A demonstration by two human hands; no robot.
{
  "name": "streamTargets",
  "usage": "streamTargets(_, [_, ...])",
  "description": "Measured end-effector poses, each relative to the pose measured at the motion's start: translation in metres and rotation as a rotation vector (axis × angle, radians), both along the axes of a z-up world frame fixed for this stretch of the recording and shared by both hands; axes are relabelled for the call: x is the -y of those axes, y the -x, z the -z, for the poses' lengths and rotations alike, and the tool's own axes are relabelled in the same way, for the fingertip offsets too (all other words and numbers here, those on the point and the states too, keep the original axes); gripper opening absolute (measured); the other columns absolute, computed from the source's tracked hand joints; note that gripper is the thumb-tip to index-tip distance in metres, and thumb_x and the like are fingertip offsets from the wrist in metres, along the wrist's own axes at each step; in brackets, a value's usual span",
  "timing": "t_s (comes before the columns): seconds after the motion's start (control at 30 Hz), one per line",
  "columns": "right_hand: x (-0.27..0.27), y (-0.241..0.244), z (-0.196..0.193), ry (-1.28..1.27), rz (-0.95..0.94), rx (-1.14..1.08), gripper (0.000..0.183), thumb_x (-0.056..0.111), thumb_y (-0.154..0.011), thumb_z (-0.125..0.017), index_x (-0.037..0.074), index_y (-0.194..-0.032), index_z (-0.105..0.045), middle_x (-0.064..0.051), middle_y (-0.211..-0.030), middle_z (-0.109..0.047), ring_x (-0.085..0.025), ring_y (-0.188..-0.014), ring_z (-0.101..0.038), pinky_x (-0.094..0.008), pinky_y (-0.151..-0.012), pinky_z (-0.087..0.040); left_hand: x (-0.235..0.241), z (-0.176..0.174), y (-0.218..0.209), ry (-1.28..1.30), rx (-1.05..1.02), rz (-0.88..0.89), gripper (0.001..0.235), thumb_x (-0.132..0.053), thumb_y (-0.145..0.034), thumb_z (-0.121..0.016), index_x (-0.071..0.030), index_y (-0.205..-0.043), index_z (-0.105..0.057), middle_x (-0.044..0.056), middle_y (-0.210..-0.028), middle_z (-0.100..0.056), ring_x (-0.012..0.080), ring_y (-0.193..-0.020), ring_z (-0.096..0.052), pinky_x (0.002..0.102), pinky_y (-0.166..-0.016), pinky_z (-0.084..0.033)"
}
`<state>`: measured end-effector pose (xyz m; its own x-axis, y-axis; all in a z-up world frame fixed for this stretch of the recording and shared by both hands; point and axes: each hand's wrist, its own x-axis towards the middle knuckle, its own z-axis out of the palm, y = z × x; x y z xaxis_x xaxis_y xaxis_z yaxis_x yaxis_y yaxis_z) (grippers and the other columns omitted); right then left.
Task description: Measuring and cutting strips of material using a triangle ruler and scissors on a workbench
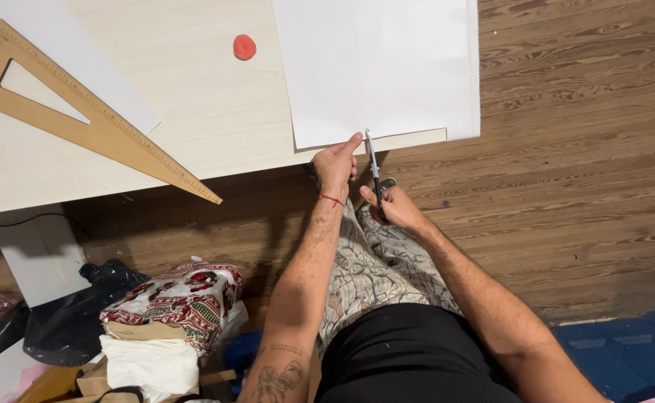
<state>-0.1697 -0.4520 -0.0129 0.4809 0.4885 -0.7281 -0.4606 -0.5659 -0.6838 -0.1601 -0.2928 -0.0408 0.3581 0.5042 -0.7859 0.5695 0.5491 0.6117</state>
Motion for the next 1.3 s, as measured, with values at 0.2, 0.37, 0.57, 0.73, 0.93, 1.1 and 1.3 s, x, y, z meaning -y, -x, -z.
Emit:
streamTargets(0.2, [0.006,-0.003,0.002,-0.023,0.026,-0.041,0.074,0.062,-0.096,-0.068,0.008,-0.047,-0.060,-0.007,-0.038,-0.048,-0.012,-0.035,-0.045,-0.020,-0.039,-0.033,0.000,-0.004,-0.001,-0.008,-0.008,-0.005,0.043,-0.030,-0.078,-0.089,0.002,-0.103,-0.076,0.005,-0.049,-0.054,0.0115,-0.035,-0.052,0.026,-0.031,-0.042])
streamTargets(0.37, [-0.002,-0.003,-0.005,-0.035,0.031,-0.040,0.074,0.063,-0.095,-0.067,0.009,-0.046,-0.059,-0.007,-0.038,-0.050,-0.012,-0.034,-0.046,-0.022,-0.038,-0.035,0.002,0.017,0.001,-0.012,-0.002,-0.008,0.042,-0.030,-0.077,-0.089,0.002,-0.102,-0.077,0.005,-0.048,-0.054,0.0118,-0.035,-0.052,0.026,-0.032,-0.042])
streamTargets(0.57, [-0.004,-0.009,-0.003,-0.086,0.077,-0.046,0.075,0.060,-0.098,-0.067,0.007,-0.046,-0.056,-0.006,-0.037,-0.045,-0.010,-0.031,-0.041,-0.020,-0.034,-0.031,0.001,0.020,0.001,-0.006,0.007,-0.013,0.039,-0.028,-0.077,-0.089,0.002,-0.099,-0.077,0.005,-0.048,-0.053,0.0121,-0.034,-0.051,0.027,-0.033,-0.043])
streamTargets(0.73, [-0.007,-0.013,-0.015,-0.086,0.070,-0.061,0.074,0.059,-0.098,-0.067,0.007,-0.047,-0.055,-0.007,-0.037,-0.045,-0.011,-0.031,-0.042,-0.019,-0.034,-0.031,-0.001,0.023,0.001,0.003,0.026,-0.032,0.038,-0.027,-0.077,-0.090,0.002,-0.097,-0.078,0.006,-0.047,-0.053,0.0132,-0.033,-0.051,0.028,-0.033,-0.044])
streamTargets(0.93, [-0.011,-0.014,-0.014,-0.097,0.109,-0.058,0.075,0.059,-0.097,-0.068,0.007,-0.046,-0.054,-0.009,-0.038,-0.045,-0.012,-0.031,-0.044,-0.021,-0.032,-0.033,-0.003,0.015,0.001,0.040,0.051,-0.031,0.035,-0.026,-0.077,-0.090,0.003,-0.093,-0.078,0.007,-0.048,-0.051,0.0132,-0.033,-0.050,0.028,-0.034,-0.045])
streamTargets(1.1, [-0.014,-0.016,-0.001,-0.090,0.159,-0.087,0.073,0.056,-0.095,-0.073,0.005,-0.047,-0.055,-0.010,-0.038,-0.045,-0.014,-0.030,-0.044,-0.022,-0.031,-0.034,-0.007,0.013,0.000,0.064,0.038,-0.012,0.034,-0.026,-0.076,-0.089,0.002,-0.090,-0.077,0.005,-0.049,-0.051,0.0112,-0.035,-0.049,0.027,-0.035,-0.046])
streamTargets(1.3, [-0.022,-0.019,-0.006,-0.058,0.171,-0.063,0.073,0.058,-0.095,-0.072,0.006,-0.047,-0.056,-0.009,-0.038,-0.045,-0.014,-0.031,-0.046,-0.022,-0.032,-0.034,-0.008,0.012,0.001,0.081,0.042,-0.002,0.035,-0.026,-0.077,-0.090,0.003,-0.091,-0.077,0.004,-0.051,-0.050,0.0078,-0.038,-0.047,0.020,-0.038,-0.041])
